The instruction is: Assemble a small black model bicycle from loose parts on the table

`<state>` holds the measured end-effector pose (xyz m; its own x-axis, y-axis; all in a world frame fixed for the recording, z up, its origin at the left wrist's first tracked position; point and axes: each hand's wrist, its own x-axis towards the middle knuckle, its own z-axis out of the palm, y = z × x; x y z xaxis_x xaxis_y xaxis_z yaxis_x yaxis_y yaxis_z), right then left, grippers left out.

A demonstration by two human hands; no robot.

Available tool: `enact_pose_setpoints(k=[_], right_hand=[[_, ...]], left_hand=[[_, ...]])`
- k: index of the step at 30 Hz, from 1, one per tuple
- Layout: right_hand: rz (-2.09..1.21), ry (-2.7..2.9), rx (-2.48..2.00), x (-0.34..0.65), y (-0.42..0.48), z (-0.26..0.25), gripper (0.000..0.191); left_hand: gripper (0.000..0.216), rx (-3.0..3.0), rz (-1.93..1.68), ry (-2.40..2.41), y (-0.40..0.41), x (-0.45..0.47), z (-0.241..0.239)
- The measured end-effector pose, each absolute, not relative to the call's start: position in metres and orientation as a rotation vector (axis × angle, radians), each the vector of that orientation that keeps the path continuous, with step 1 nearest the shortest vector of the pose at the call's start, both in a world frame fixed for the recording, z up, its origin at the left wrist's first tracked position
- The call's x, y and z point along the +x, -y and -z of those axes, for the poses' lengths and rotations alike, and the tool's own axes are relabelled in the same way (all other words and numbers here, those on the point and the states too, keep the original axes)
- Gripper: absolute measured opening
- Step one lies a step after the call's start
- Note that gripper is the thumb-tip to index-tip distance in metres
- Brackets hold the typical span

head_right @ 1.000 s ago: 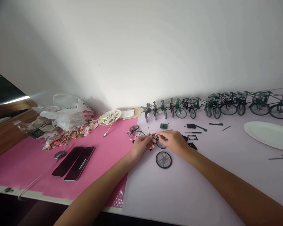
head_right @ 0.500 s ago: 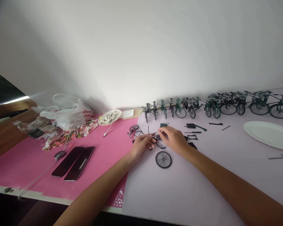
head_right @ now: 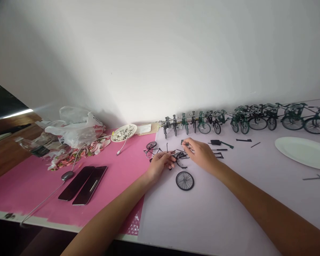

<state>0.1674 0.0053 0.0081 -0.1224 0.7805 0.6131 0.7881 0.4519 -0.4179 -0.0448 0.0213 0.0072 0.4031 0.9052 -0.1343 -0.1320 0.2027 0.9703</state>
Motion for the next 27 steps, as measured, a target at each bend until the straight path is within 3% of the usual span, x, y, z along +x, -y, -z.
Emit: enact_pose_setpoints(k=[11,16,20,27], right_hand=[[-0.102,2.027,-1.147,0.162,-0.006,0.002,0.020],[-0.143,2.084,-1.106,0.161,-0.004,-0.001,0.023],[-0.044,2.087,-1.185,0.167,-0.005,-0.006,0.023],[0.147,1.911,-1.405,0.206,-0.015,-0.021,0.028]], left_hand=[[0.028,1.217,-0.783,-0.815,-0.022,-0.047,-0.011],[0.039,1.240,-0.765,-0.811,-0.022,-0.048,-0.010],[0.046,1.250,-0.758,-0.789,-0.023,-0.049,-0.009],[0.038,1.133,-0.833,-0.825,-0.025,-0.049,-0.007]])
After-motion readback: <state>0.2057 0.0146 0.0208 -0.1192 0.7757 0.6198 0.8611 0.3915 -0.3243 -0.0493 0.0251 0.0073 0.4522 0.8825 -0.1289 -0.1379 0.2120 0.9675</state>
